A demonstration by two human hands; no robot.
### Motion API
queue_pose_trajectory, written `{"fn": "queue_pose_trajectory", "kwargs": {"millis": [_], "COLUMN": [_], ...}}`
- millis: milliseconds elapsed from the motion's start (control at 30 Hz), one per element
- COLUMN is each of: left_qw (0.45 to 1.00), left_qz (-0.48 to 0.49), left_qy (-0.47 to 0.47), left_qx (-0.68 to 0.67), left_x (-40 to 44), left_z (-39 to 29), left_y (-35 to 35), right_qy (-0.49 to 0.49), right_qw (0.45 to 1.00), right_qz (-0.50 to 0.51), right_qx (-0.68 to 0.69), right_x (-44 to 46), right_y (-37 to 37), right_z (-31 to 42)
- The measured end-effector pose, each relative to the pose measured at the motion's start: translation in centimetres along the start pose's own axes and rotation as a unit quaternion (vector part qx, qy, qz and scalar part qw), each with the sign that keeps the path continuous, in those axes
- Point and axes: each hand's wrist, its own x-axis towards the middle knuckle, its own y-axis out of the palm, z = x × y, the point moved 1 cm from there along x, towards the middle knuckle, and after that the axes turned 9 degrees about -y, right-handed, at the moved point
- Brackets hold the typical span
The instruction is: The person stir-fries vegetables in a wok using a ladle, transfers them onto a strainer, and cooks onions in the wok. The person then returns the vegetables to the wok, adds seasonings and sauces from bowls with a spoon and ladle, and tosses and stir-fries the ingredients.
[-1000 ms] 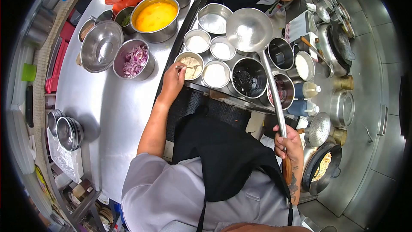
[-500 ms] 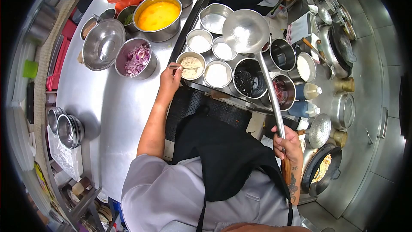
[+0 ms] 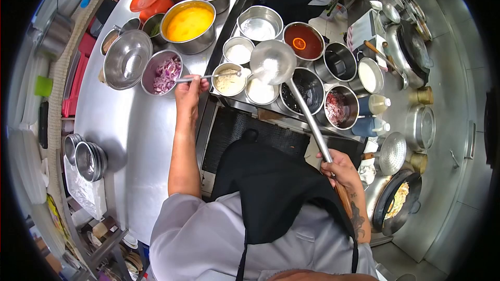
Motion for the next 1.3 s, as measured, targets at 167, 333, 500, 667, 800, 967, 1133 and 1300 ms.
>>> {"fn": "queue_pose_trajectory", "kwargs": {"millis": [167, 333, 500, 667, 800, 967, 1133, 1300], "left_qw": [0.928, 0.946, 0.884, 0.867, 0.869, 0.866, 0.876, 0.899], "left_qz": [-0.080, -0.014, 0.062, 0.100, 0.094, 0.113, 0.115, 0.118], "left_qy": [0.261, 0.208, 0.316, 0.317, 0.317, 0.319, 0.293, 0.253], "left_qx": [0.254, 0.249, 0.337, 0.372, 0.367, 0.369, 0.366, 0.337], "left_x": [-1.9, -3.3, -3.3, -2.3, -2.5, -2.4, -2.9, -2.2], "left_z": [-2.7, 1.4, 6.3, 8.6, 8.1, 8.5, 8.1, 8.7], "left_y": [1.9, 5.0, 9.2, 10.3, 10.4, 10.6, 10.6, 9.7], "right_qy": [0.022, -0.008, -0.035, -0.035, -0.038, -0.045, -0.043, -0.041], "right_qw": [0.997, 0.996, 0.993, 0.991, 0.988, 0.985, 0.984, 0.983], "right_qz": [0.035, 0.004, -0.037, -0.052, -0.072, -0.080, -0.079, -0.080], "right_qx": [0.060, 0.086, 0.102, 0.115, 0.134, 0.149, 0.156, 0.159], "right_x": [0.5, -0.6, -1.9, -3.3, -4.3, -4.7, -5.1, -5.3], "right_y": [-0.6, -1.1, -2.2, -3.0, -2.9, -2.8, -2.7, -2.6], "right_z": [-0.7, -0.5, -0.2, -0.5, -0.6, -1.0, -1.0, -1.1]}}
